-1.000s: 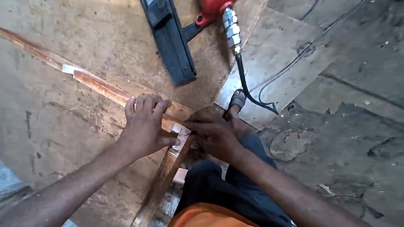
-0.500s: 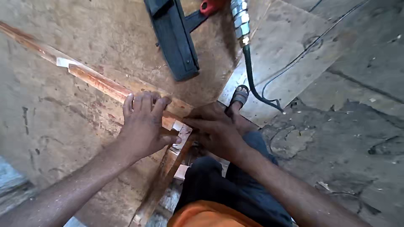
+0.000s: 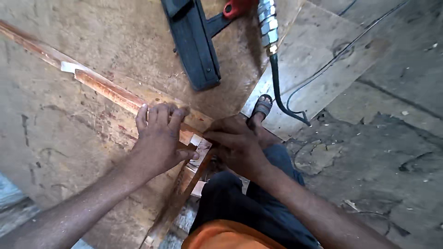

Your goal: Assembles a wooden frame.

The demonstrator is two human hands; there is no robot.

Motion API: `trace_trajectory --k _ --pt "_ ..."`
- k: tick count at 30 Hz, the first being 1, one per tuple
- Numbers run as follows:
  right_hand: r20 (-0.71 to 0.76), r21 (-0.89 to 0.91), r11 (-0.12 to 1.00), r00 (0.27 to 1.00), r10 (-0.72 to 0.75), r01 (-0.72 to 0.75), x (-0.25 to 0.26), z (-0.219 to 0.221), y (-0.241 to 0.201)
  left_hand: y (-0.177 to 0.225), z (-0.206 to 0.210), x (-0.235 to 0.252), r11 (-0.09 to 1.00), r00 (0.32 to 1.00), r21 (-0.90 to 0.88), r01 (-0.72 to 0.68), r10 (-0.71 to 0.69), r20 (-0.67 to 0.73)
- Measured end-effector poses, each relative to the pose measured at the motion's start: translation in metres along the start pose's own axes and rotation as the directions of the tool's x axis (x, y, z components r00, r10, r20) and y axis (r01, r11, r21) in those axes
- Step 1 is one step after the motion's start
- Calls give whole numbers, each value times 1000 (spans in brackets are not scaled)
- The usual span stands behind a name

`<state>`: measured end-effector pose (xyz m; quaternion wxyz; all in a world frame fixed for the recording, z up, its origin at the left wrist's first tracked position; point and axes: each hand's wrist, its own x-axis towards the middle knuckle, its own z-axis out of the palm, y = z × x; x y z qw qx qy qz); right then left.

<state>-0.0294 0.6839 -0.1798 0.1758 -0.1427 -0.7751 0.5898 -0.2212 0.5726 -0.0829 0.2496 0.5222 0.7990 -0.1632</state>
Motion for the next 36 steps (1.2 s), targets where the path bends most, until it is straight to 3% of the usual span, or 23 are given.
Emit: trace_trajectory --k 11,15,20,22,24,28,32,36 --pt "37 -98 995 999 5 -2 -3 1 -2 1 -2 0 1000 1000 -25 4 -4 -7" --pt "37 -21 1000 999 23 -22 0 -2 -1 -1 1 -1 999 1000 -45 -7 5 -30" --pt "196 -40 997 978 65 -59 13 -37 -14 -2 15 -5 996 987 -84 -21 7 -162" --pt "158 -45 999 987 38 -31 38 -65 -22 -2 19 -4 995 982 -95 -15 -3 -187" --pt "3 -89 996 1000 14 -14 75 -101 -31 -4 34 -3 998 985 -67 4 -16 -170" --pt "-261 -231 950 954 148 -210 171 -161 -22 -7 56 -5 990 995 -141 24 -38 -97" --pt "-113 -200 904 925 362 -378 261 -177 -2 -5 51 -4 983 998 -178 47 -53 -32" --pt "71 136 830 841 536 -540 317 -163 17 -2 48 -4 975 998 -213 67 -67 8"
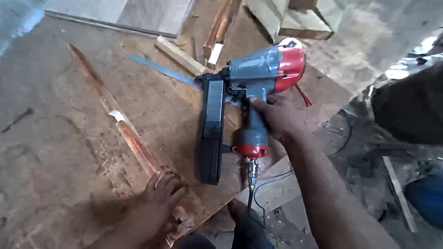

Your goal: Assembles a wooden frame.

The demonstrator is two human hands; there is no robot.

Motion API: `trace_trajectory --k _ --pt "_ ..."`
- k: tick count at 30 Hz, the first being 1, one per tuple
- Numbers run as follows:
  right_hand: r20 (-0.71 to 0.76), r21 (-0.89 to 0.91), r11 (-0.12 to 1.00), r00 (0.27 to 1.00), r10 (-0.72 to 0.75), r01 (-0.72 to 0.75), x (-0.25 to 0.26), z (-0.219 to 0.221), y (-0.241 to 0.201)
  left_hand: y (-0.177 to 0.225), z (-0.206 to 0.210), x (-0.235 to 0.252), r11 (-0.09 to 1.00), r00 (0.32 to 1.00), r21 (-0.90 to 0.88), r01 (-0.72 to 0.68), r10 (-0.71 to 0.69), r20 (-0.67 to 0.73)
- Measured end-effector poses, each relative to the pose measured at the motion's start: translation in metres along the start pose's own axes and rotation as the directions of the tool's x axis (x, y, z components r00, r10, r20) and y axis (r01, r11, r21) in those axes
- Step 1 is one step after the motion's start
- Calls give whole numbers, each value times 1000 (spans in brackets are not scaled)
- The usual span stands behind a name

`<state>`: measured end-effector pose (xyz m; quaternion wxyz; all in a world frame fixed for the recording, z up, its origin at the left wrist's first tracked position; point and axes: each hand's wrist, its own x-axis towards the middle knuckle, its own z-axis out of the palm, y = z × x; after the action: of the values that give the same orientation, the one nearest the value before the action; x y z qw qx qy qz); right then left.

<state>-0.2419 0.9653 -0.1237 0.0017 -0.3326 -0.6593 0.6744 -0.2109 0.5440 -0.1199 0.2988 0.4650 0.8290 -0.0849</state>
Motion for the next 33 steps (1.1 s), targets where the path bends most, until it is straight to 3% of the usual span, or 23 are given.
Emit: trace_trajectory --k 3,8,10,12,14,16,21,28,33 --pt "84 328 929 984 154 -174 13 8 -13 0 9 -1 1000 1000 -5 12 -12 -3" --pt "98 383 907 984 148 -174 -17 0 -13 8 -12 -3 995 997 99 -22 29 -72" --pt "76 338 936 994 73 -95 -75 -13 -13 10 -28 -4 995 987 90 -52 65 -145" --pt "67 406 914 997 -47 16 -157 -23 10 9 -33 -8 996 985 44 -76 82 -154" --pt "59 558 825 987 -148 90 -246 -26 49 7 -33 -9 994 982 26 -111 113 -148" --pt "125 720 691 965 -229 70 -314 -17 90 8 -44 -6 991 986 14 -134 135 -100" --pt "127 834 551 982 -142 -28 -415 45 171 9 -47 -1 991 993 71 -111 113 -27" --pt "144 942 315 988 -61 -118 -462 138 256 10 -44 3 975 993 193 -112 118 -20" --pt "211 939 271 977 28 -211 -456 162 277 9 -40 3 967 990 227 -113 130 -58"
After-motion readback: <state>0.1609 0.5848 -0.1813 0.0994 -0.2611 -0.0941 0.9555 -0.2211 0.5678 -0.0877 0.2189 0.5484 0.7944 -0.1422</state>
